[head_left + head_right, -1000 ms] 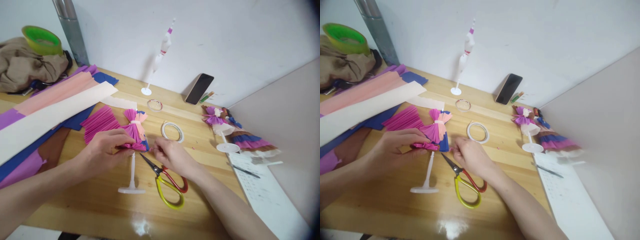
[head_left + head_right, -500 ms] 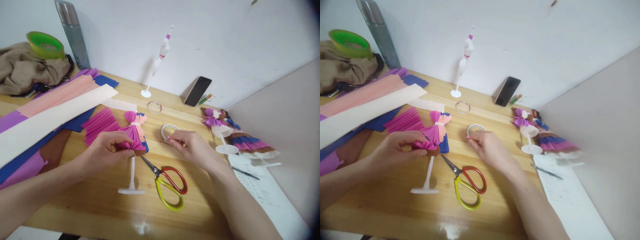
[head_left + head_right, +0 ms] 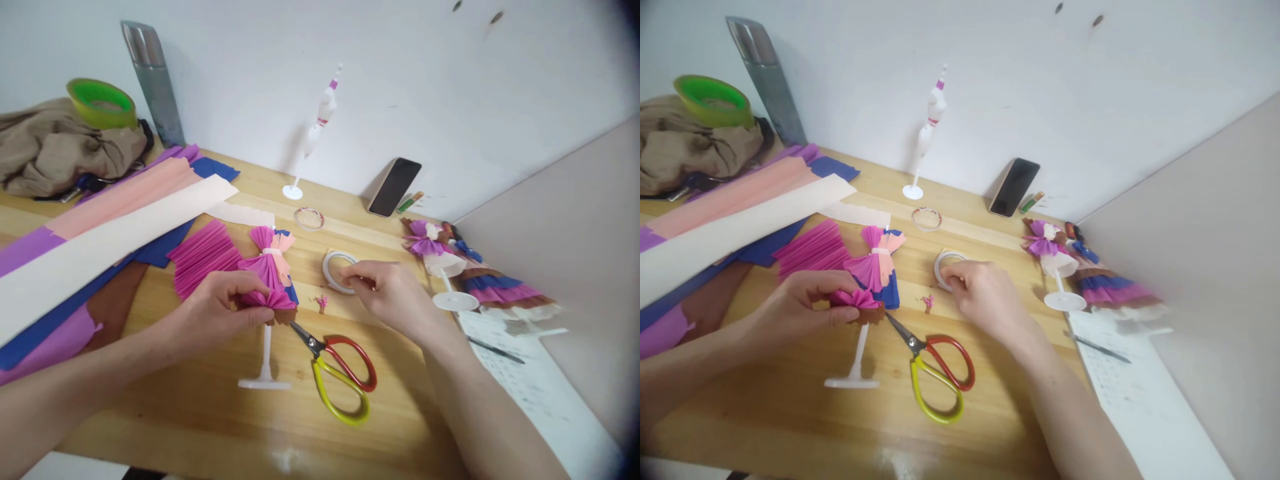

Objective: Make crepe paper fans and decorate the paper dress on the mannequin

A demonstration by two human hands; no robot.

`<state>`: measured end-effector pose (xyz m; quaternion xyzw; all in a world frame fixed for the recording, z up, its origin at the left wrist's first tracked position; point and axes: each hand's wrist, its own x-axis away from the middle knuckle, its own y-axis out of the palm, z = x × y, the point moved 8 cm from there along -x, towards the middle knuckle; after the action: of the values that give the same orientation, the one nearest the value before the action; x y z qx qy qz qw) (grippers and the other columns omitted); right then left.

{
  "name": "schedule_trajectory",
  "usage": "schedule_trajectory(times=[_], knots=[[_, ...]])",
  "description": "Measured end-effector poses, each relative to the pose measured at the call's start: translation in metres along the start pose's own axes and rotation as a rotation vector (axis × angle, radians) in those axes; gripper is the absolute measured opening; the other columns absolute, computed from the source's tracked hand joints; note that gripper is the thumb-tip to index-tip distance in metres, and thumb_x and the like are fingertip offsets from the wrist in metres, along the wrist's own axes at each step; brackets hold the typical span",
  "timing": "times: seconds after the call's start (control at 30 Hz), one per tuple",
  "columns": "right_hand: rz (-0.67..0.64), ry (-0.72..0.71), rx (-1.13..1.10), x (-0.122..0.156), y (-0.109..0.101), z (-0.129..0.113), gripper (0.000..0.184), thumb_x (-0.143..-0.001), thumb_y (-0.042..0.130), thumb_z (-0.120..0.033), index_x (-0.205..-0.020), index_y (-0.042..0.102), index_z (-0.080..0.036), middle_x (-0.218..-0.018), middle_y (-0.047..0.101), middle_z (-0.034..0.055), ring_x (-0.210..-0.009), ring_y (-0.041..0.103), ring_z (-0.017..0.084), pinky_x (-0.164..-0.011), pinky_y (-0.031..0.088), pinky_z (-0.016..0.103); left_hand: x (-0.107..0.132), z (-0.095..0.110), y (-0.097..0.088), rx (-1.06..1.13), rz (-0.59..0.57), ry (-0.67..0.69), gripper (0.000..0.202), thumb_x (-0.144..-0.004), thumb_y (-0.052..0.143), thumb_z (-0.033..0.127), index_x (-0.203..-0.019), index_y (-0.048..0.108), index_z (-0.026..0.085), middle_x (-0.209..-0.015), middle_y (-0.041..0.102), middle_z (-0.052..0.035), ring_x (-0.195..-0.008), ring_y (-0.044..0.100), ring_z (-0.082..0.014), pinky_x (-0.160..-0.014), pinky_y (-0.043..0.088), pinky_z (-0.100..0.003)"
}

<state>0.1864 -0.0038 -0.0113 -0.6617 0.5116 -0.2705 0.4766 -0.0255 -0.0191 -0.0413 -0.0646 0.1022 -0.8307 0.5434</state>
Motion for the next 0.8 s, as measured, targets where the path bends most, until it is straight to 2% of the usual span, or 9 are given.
schedule_trajectory(times=[0.07,0.13,0.23,0.3,0.4,0.5,0.6,0.7,0.8], knots=[[0.044,-0.041,-0.161,0.002,-0.001,-0.014,0.019,-0.083,0.052,-0.016,-0.081,0.070,-0.018,-0.074,0.072,0.0039,-0.062,0.063,0.016,-0.058,0.046,0.026,0.002,0.000,0.003,0.038,-0.020,-0.010,0.011,-0.074,0.070,0.025,-0.073,0.072,0.015,-0.073,0.073,-0.0049,-0.073,0.069,-0.0199,-0.064,0.055,-0.028],[0.088,-0.120,-0.355,0.006,-0.002,-0.034,0.017,-0.086,0.058,-0.024,-0.096,0.070,-0.018,-0.078,0.071,0.0048,-0.066,0.064,0.016,-0.060,0.049,0.027,0.003,0.003,0.008,0.077,-0.059,-0.015,0.009,-0.073,0.070,0.024,-0.074,0.073,0.015,-0.076,0.075,-0.0057,-0.076,0.070,-0.0208,-0.067,0.056,-0.029],[0.039,-0.240,-0.536,0.013,0.005,-0.065,0.032,-0.082,0.067,-0.029,-0.113,0.065,-0.020,-0.091,0.070,0.0062,-0.076,0.063,0.017,-0.068,0.053,0.030,0.005,0.007,0.015,0.112,-0.129,-0.030,0.009,-0.074,0.068,0.019,-0.079,0.075,0.016,-0.078,0.076,-0.0050,-0.074,0.070,-0.0187,-0.065,0.055,-0.027],[-0.014,-0.226,-0.564,0.016,0.014,-0.076,0.043,-0.079,0.071,-0.028,-0.120,0.061,-0.020,-0.103,0.069,0.0079,-0.083,0.063,0.017,-0.074,0.053,0.032,0.006,0.008,0.020,0.121,-0.171,-0.056,0.012,-0.073,0.067,0.018,-0.081,0.075,0.016,-0.074,0.074,-0.0038,-0.068,0.067,-0.0166,-0.061,0.052,-0.025],[-0.064,-0.150,-0.612,0.018,0.029,-0.082,0.047,-0.076,0.072,-0.025,-0.121,0.059,-0.018,-0.095,0.067,0.0052,-0.079,0.061,0.015,-0.070,0.052,0.030,0.009,0.004,0.026,0.096,-0.214,-0.128,0.010,-0.070,0.066,0.021,-0.076,0.072,0.014,-0.063,0.066,-0.0006,-0.059,0.057,-0.0131,-0.053,0.043,-0.022],[-0.057,-0.094,-0.631,0.020,0.037,-0.081,0.036,-0.075,0.071,-0.025,-0.109,0.063,-0.018,-0.080,0.063,0.0010,-0.069,0.058,0.013,-0.062,0.049,0.026,0.012,0.001,0.029,0.041,-0.228,-0.200,0.008,-0.069,0.065,0.022,-0.065,0.063,0.014,-0.058,0.055,0.0027,-0.056,0.048,-0.0104,-0.051,0.035,-0.022],[-0.062,-0.068,-0.687,0.021,0.037,-0.078,0.024,-0.079,0.065,-0.023,-0.102,0.063,-0.018,-0.076,0.063,0.0006,-0.066,0.059,0.013,-0.060,0.049,0.026,0.014,0.002,0.029,-0.003,-0.230,-0.204,0.010,-0.068,0.064,0.022,-0.063,0.060,0.015,-0.057,0.050,0.0040,-0.056,0.043,-0.0096,-0.052,0.033,-0.022],[-0.103,-0.057,-0.805,0.022,0.030,-0.073,0.020,-0.084,0.057,-0.023,-0.102,0.061,-0.017,-0.079,0.066,0.0024,-0.069,0.062,0.013,-0.062,0.051,0.026,0.014,0.003,0.029,-0.025,-0.237,-0.201,0.009,-0.069,0.064,0.023,-0.069,0.065,0.014,-0.059,0.053,0.0031,-0.058,0.044,-0.0102,-0.052,0.034,-0.021],[-0.155,-0.042,-0.817,0.022,0.030,-0.072,0.029,-0.081,0.063,-0.026,-0.109,0.060,-0.017,-0.085,0.065,0.0033,-0.072,0.062,0.014,-0.063,0.051,0.027,0.013,0.000,0.030,0.044,-0.252,-0.220,0.011,-0.070,0.064,0.024,-0.072,0.068,0.014,-0.062,0.059,0.0013,-0.059,0.050,-0.0110,-0.055,0.038,-0.022]])
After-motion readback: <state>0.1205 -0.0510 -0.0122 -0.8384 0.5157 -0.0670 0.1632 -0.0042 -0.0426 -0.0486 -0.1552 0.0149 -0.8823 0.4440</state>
